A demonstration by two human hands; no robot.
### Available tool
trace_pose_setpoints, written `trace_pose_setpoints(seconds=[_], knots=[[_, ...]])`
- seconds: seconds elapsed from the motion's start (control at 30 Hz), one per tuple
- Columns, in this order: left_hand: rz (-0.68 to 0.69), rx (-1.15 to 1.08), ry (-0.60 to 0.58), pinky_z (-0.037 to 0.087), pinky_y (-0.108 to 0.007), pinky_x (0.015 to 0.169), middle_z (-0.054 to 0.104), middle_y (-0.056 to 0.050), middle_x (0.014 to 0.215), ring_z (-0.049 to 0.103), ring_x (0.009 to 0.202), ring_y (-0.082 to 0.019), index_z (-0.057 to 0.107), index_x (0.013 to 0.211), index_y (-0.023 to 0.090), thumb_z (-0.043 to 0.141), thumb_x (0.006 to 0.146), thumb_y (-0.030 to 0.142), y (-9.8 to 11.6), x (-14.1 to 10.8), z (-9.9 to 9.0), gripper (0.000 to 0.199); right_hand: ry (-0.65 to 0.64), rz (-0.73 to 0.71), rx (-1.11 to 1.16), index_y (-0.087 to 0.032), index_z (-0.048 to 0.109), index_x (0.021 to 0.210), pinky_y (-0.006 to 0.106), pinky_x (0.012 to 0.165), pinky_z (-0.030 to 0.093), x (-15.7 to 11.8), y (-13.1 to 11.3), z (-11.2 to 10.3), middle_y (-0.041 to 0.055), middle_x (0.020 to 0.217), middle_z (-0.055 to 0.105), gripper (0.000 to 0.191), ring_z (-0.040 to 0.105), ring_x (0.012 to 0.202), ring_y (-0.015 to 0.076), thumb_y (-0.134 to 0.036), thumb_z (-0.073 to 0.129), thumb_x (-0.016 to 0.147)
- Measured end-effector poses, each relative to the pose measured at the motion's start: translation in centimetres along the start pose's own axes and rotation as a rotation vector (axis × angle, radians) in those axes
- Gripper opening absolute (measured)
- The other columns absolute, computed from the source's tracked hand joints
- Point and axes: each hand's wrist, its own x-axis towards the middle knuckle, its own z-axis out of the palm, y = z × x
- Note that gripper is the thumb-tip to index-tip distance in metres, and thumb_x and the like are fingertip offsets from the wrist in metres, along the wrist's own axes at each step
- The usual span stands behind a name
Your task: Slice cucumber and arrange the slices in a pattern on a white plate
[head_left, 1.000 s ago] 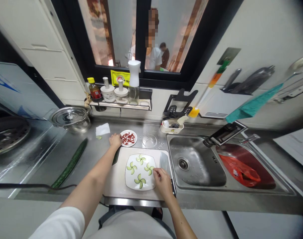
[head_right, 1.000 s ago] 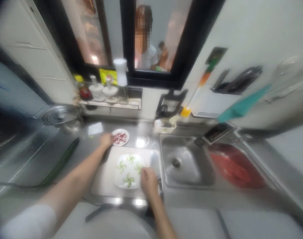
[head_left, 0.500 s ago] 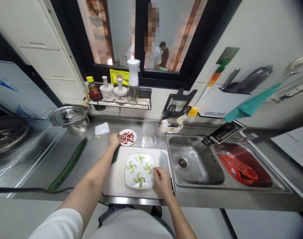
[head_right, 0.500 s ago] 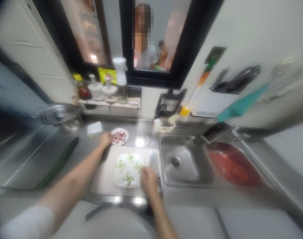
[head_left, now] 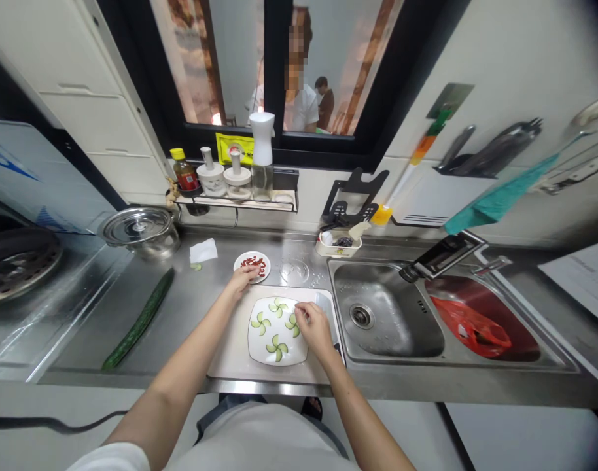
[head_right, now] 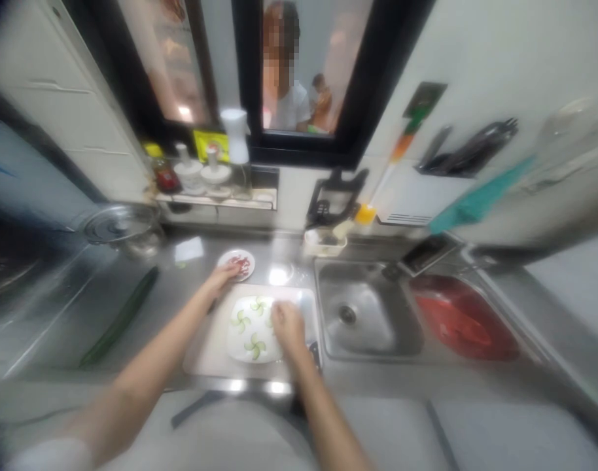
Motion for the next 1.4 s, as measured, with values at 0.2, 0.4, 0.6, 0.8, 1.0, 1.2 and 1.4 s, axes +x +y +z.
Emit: trace_pose_setpoints(seconds=[0.2,0.4,0.6,0.8,1.0,1.2,1.4], knots=[[0.000,-0.063,-0.157,0.048,-0.025,0.065,0.072,-0.004,0.086,0.063,0.078,-0.016,0.071,0.098,0.019,0.066,0.073,0.039,2.2,-4.1,1.4,0.032,0.067,-0.115,-0.006,-0.020,0.067,0.087,0.027,0.076,0.042,4.2,-1.7,0.1,0.0047,0.086,0.065,0.021,0.056,0.082,0.0166,-0.027,0.046,0.087],[0.122,-0.084,-0.189,0.048,-0.026,0.072,0.072,-0.006,0.085,0.063,0.081,-0.017,0.072,0.081,0.015,0.069,0.069,0.033,3.9,-6.2,2.2,0.022,0.008,-0.175,-0.055,-0.021,0.066,0.091,0.028,0.080,0.041,5.7,-2.4,0.9,0.0042,0.090,0.062,0.017,0.054,0.088,0.0173,-0.024,0.050,0.087],[0.180,-0.054,-0.183,0.048,-0.029,0.078,0.072,-0.006,0.084,0.063,0.083,-0.018,0.072,0.083,0.015,0.069,0.069,0.035,3.3,-6.3,2.7,0.024,-0.016,-0.176,-0.105,-0.021,0.065,0.091,0.029,0.080,0.040,5.8,-2.3,1.3,0.0042,0.091,0.059,0.015,0.053,0.090,0.0182,-0.024,0.051,0.087],[0.185,-0.076,-0.201,0.048,-0.030,0.079,0.072,-0.005,0.081,0.064,0.081,-0.018,0.072,0.084,0.014,0.070,0.069,0.035,2.7,-6.4,3.0,0.026,-0.039,-0.176,-0.119,-0.020,0.064,0.088,0.029,0.081,0.040,5.7,-2.1,1.3,0.0046,0.091,0.058,0.013,0.052,0.091,0.0181,-0.023,0.051,0.087],[0.183,-0.113,-0.225,0.048,-0.028,0.077,0.071,-0.005,0.080,0.063,0.078,-0.017,0.072,0.083,0.013,0.070,0.067,0.036,2.6,-6.7,3.0,0.028,-0.079,-0.185,-0.118,-0.021,0.065,0.089,0.028,0.080,0.039,5.5,-2.0,1.3,0.0042,0.091,0.059,0.015,0.052,0.091,0.0178,-0.024,0.050,0.088],[0.210,0.014,-0.139,0.047,-0.026,0.074,0.070,-0.004,0.082,0.061,0.075,-0.015,0.070,0.086,0.014,0.067,0.070,0.029,1.5,-6.6,2.8,0.022,-0.086,-0.132,-0.122,-0.022,0.066,0.089,0.027,0.080,0.037,5.2,-0.9,1.9,0.0034,0.090,0.061,0.015,0.052,0.090,0.0170,-0.024,0.051,0.088],[0.161,0.340,-0.092,0.044,-0.023,0.071,0.069,-0.001,0.086,0.060,0.074,-0.013,0.067,0.093,0.018,0.064,0.074,0.024,-0.1,-7.0,2.9,0.020,-0.189,-0.046,-0.254,-0.021,0.067,0.087,0.026,0.078,0.033,4.2,0.2,2.9,0.0038,0.088,0.063,0.016,0.052,0.088,0.0167,-0.024,0.051,0.088]])
